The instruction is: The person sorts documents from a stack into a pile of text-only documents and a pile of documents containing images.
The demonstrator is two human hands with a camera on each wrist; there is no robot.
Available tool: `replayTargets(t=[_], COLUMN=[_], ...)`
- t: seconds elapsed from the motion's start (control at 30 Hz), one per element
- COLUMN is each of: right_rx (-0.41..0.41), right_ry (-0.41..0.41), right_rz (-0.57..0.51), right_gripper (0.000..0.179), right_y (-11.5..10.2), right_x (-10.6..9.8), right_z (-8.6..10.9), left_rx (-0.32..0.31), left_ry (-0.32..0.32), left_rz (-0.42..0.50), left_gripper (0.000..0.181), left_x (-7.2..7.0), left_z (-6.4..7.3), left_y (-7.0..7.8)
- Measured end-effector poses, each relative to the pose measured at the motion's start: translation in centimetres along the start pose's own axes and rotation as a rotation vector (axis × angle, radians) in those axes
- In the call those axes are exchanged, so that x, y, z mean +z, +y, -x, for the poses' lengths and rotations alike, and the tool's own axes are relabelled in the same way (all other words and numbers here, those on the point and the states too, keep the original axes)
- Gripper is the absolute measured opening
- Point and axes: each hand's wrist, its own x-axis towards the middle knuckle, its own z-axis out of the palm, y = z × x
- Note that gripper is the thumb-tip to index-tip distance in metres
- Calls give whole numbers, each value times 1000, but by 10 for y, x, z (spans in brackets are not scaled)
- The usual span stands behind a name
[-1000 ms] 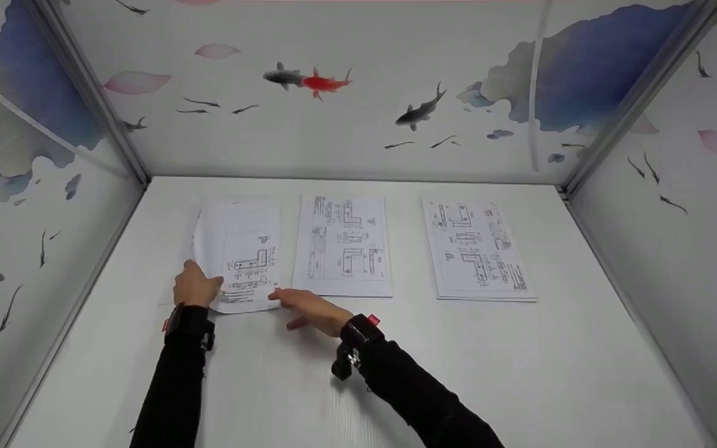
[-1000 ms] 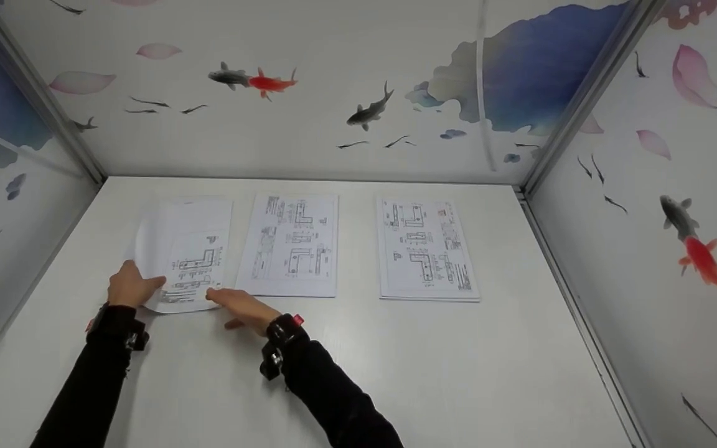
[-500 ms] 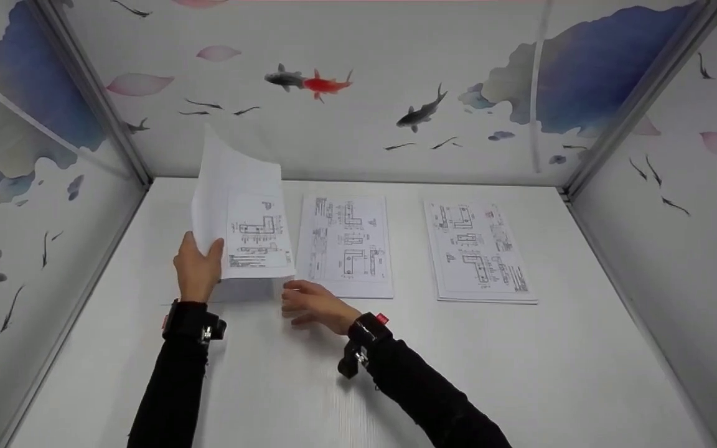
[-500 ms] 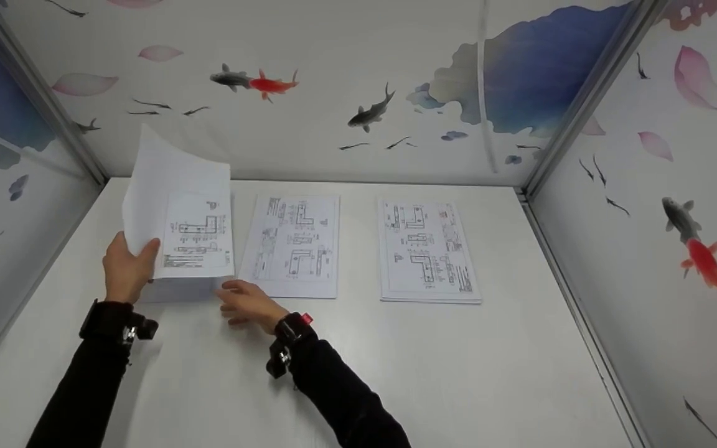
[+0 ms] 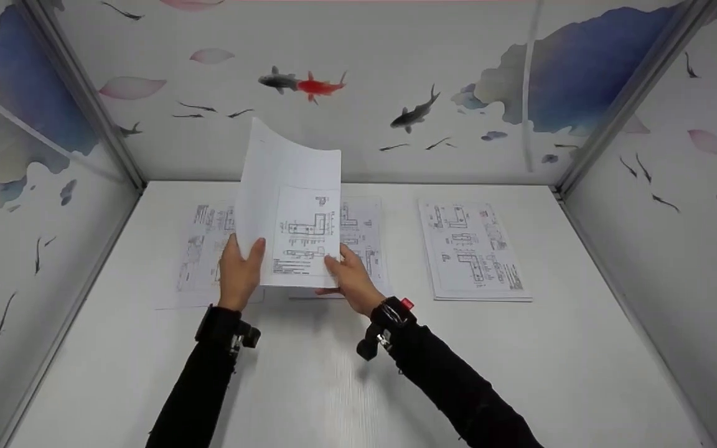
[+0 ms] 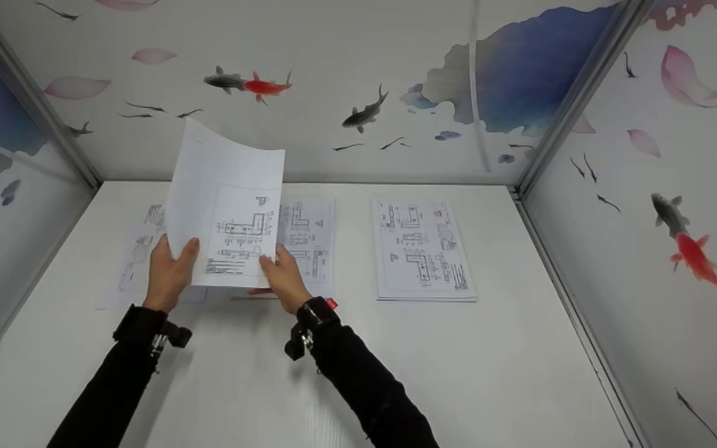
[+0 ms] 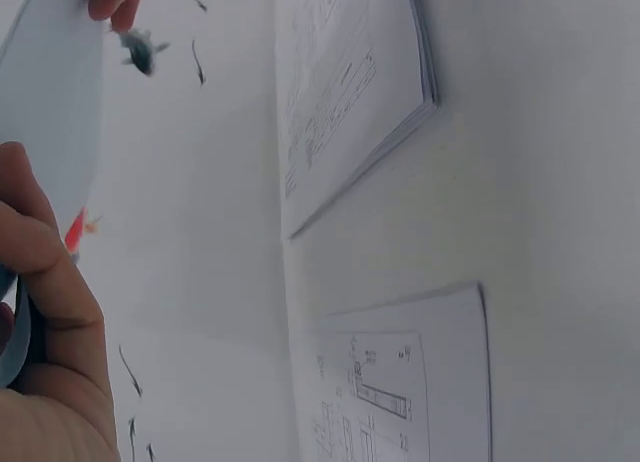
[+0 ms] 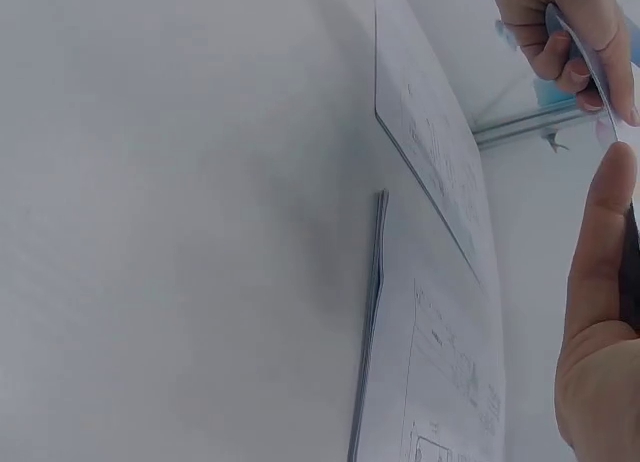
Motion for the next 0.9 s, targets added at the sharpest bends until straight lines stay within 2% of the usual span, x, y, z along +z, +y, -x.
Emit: replayTargets(t=[0.2,0.4,0.53,0.67,0.9], right_rx=[-18,-47,-61,-43,-6], right_ry=[50,53,98,128,207], right_rz=[45,95,111,122,92], right_gripper=[40,39,38,39,44], right_y=[-1,-9,-16,-19,-25], right_x=[-16,-38,-53,-67,-97], right_z=[0,-2,-2,0,7], left_rx=[-11,-26,-10,-19,-13], left_ry=[-40,-96,-199,-304,-406], left_rz=[-37,-118,-139,-130,-128], left_gripper=[57,46,35,32,30], left_x=[13,14,13,17,21], left_z=[4,5,7,8,10], left_y=[-2,-4,-5,-8,-18])
